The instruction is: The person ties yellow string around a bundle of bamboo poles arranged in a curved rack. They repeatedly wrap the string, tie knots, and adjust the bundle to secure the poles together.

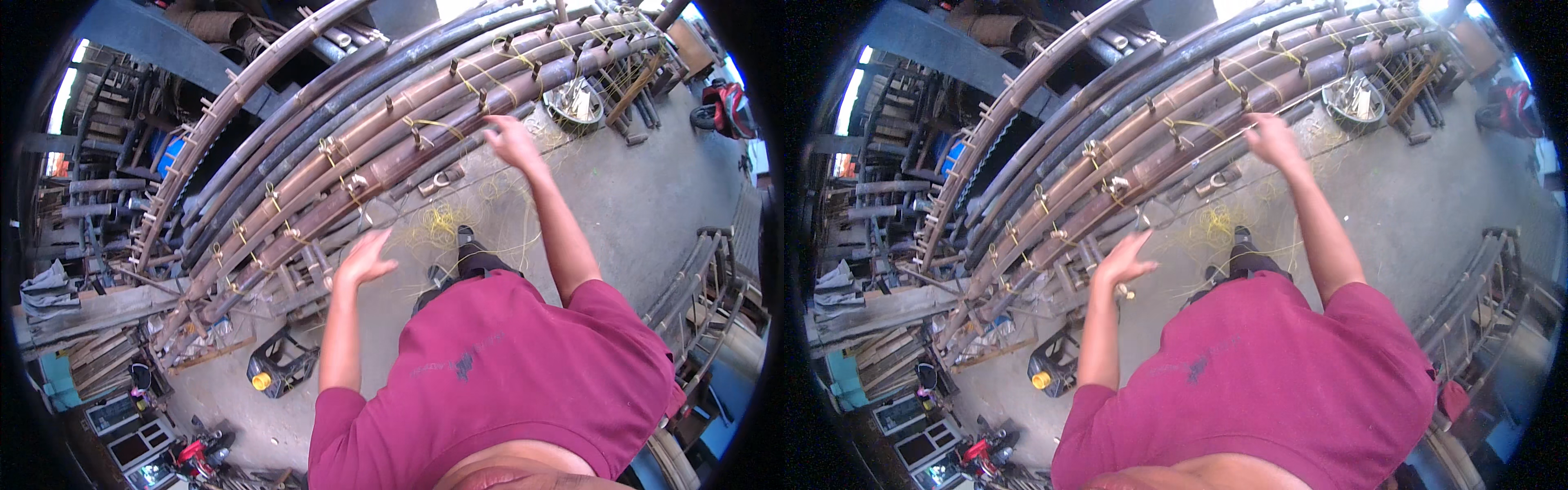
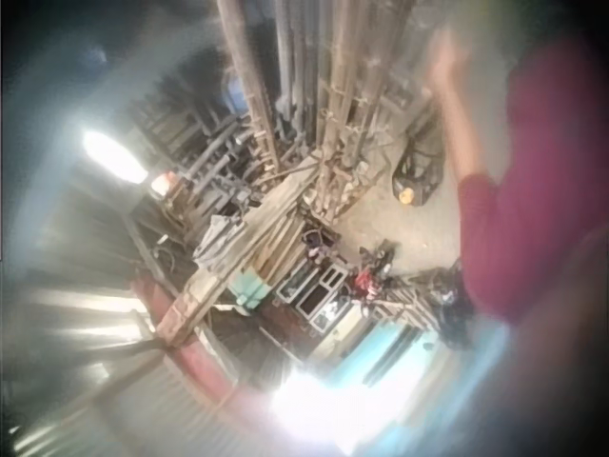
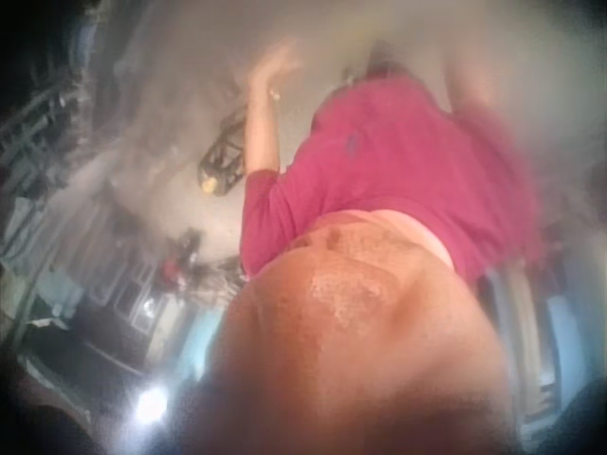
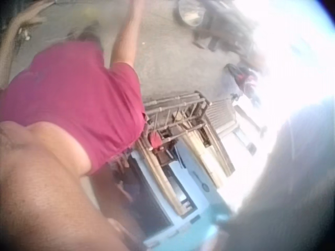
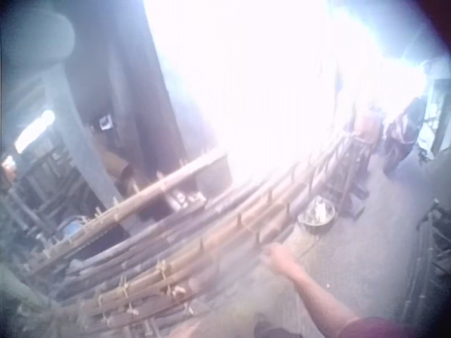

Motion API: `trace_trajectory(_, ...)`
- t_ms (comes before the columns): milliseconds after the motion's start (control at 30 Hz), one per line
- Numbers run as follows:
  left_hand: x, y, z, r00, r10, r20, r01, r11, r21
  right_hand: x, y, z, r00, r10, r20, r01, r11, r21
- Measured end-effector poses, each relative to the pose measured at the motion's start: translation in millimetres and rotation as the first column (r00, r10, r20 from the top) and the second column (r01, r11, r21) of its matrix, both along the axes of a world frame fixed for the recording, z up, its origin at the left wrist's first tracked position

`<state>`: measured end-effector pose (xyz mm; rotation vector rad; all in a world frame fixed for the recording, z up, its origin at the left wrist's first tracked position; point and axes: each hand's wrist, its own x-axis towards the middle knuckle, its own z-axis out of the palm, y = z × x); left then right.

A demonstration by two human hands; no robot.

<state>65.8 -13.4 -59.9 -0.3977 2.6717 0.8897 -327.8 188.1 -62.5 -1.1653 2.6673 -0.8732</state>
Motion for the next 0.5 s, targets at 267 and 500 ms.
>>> trace_trajectory(267,-204,-60,-21,0.781,0.255,-0.571,-0.490,0.816,-0.306,36,-143,6,0.962,0.262,-0.072,-0.260,0.965,0.043)
trace_trajectory(500,-220,-59,-15,0.785,0.416,-0.459,-0.500,0.863,-0.073,3,-185,18,0.735,0.675,-0.069,-0.676,0.737,0.015)
